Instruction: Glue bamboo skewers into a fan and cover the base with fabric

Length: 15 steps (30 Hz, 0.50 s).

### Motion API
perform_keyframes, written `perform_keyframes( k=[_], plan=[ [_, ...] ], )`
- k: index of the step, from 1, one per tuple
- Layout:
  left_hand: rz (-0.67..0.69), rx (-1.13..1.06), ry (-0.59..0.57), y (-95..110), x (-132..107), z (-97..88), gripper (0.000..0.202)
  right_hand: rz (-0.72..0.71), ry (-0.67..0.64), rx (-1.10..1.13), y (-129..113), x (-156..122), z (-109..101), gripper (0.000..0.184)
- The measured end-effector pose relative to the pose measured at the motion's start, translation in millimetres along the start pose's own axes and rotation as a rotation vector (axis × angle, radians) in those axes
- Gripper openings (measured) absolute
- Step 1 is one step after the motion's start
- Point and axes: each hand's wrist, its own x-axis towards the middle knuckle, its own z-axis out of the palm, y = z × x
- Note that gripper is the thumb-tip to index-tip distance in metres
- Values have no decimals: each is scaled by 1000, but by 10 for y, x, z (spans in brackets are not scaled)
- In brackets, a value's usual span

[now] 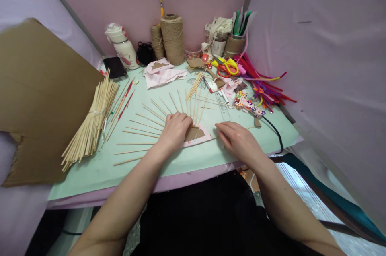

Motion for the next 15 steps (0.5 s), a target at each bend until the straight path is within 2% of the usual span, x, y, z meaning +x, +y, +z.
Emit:
perform_keyframes(
  k=[6, 15],
  plan=[
    [-30, -33, 52, -29, -8, 24, 15, 2, 2, -12, -10, -6, -6, 31],
    [53, 4, 37, -47, -27, 43, 15, -17, -12, -13, -42, 12, -1, 30]
  ],
)
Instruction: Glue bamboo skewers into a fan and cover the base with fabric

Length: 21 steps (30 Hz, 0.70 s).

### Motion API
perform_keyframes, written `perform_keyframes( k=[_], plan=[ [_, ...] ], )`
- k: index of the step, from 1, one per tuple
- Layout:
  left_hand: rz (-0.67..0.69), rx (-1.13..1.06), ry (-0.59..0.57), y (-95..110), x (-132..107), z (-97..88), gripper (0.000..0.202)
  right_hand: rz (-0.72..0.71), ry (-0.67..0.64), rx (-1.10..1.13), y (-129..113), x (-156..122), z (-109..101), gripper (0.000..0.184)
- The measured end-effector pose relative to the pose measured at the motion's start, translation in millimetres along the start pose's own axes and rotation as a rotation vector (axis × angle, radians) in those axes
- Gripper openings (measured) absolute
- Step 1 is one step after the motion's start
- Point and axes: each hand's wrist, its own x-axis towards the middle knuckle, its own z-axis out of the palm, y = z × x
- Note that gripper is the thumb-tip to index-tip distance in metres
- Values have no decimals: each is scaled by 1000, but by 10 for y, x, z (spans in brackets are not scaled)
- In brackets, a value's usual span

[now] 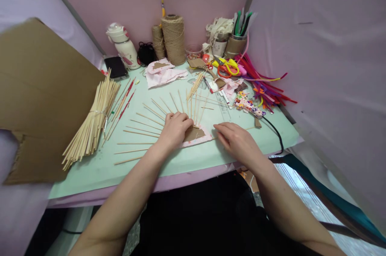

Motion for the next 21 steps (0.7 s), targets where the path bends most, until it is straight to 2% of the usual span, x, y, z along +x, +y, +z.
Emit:
perform_keyframes(
  k=[10, 21],
  plan=[
    [21, 89, -3, 52, -10, 2, 17, -114, -15, 84, -249, 166, 136, 28],
    [6, 53, 16, 59, -25, 47, 17, -102, 0, 82, -254, 231, 259, 27]
  ],
)
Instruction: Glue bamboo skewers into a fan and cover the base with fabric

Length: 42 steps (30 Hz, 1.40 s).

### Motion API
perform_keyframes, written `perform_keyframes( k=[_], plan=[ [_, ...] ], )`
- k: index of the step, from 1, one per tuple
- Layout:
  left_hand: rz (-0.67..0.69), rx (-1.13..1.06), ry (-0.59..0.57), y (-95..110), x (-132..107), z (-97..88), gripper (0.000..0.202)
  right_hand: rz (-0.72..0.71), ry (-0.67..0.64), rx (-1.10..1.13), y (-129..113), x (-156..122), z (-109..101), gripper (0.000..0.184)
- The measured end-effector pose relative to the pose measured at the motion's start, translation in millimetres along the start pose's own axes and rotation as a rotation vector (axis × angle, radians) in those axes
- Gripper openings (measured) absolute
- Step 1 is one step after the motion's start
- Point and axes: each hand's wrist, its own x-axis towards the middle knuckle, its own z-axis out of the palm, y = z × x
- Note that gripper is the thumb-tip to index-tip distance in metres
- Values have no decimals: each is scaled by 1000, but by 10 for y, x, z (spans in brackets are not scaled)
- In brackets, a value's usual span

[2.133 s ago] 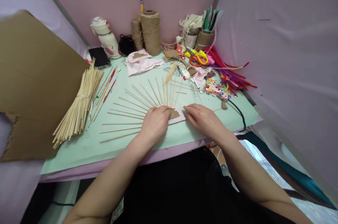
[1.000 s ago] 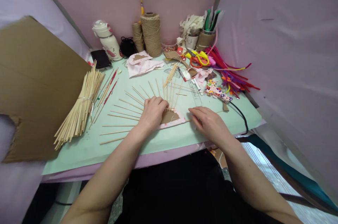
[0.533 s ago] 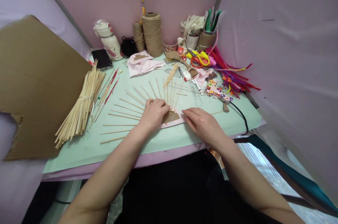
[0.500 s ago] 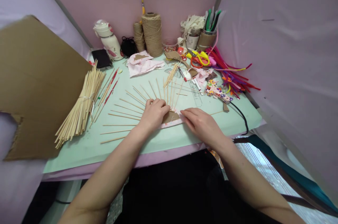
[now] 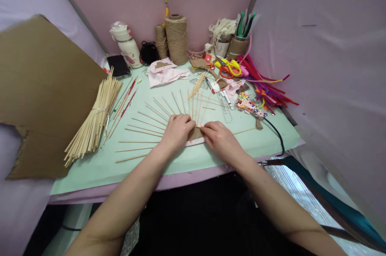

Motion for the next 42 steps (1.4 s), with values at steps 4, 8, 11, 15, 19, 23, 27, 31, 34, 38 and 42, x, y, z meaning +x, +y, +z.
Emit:
perform_keyframes(
  k=[4, 8, 11, 15, 19, 23, 27, 31, 34, 38, 42],
  plan=[
    [-2, -8, 9, 1, 2, 14, 19, -2, 4, -19, -8, 11, 14, 26],
    [-8, -15, 28, -11, 8, 50, 20, -14, 8, -18, -15, 12, 15, 26],
    [-15, -12, 36, -10, 11, 69, 20, -20, 36, -12, -19, 0, 28, 26],
    [-22, -10, 54, -1, 6, 79, 20, -16, 66, -11, -20, -17, 55, 27],
    [-23, -3, 66, 6, -1, 83, 21, -20, 46, -23, -17, -15, 54, 27],
    [-29, -5, 75, 22, -10, 71, 20, -21, 16, -46, -20, 2, 35, 25],
    [-27, -1, 70, 34, -20, 67, 18, -32, 3, -69, -24, 8, 29, 24],
    [-38, 8, 68, 32, -28, 83, 17, -33, 29, -58, -28, 1, 43, 23],
    [-45, 1, 80, 34, -37, 92, 17, -20, 52, -55, -36, -6, 60, 24],
    [-55, -1, 83, 44, -43, 92, 17, -6, 59, -55, -52, -15, 77, 24],
    [-57, -3, 87, 49, -39, 94, 18, 1, 55, -69, -68, -20, 79, 27]
  ],
)
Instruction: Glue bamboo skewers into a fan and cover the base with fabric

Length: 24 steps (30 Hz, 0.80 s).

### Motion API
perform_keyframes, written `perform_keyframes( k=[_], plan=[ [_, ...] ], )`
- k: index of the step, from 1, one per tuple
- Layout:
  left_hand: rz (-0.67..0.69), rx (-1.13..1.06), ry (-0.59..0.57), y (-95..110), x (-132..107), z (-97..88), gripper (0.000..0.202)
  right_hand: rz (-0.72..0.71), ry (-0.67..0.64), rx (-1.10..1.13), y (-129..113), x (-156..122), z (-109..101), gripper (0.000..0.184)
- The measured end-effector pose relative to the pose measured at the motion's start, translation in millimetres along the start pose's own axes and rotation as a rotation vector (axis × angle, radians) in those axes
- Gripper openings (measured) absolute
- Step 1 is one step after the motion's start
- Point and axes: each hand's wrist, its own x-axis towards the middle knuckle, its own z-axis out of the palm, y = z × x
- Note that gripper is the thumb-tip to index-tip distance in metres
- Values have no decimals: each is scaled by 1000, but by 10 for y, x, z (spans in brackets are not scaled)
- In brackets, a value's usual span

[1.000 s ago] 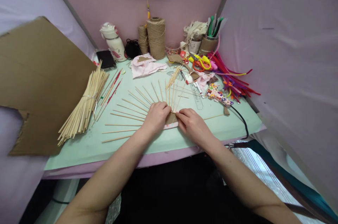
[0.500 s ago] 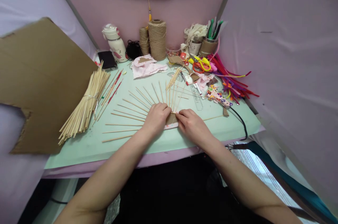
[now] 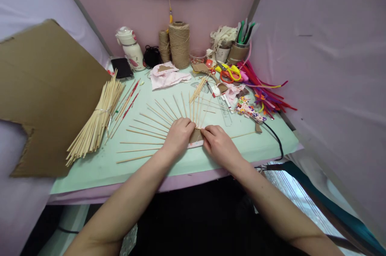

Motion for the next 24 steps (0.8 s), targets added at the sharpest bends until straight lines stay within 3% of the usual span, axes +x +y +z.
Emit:
perform_keyframes(
  k=[14, 24],
  plan=[
    [-10, -1, 3, -6, 11, 10, 20, 24, -50, -49, -21, 24, -14, 24],
    [-35, -43, -67, 36, 9, -59, 29, -12, -123, -136, -26, 54, -37, 18]
  ],
)
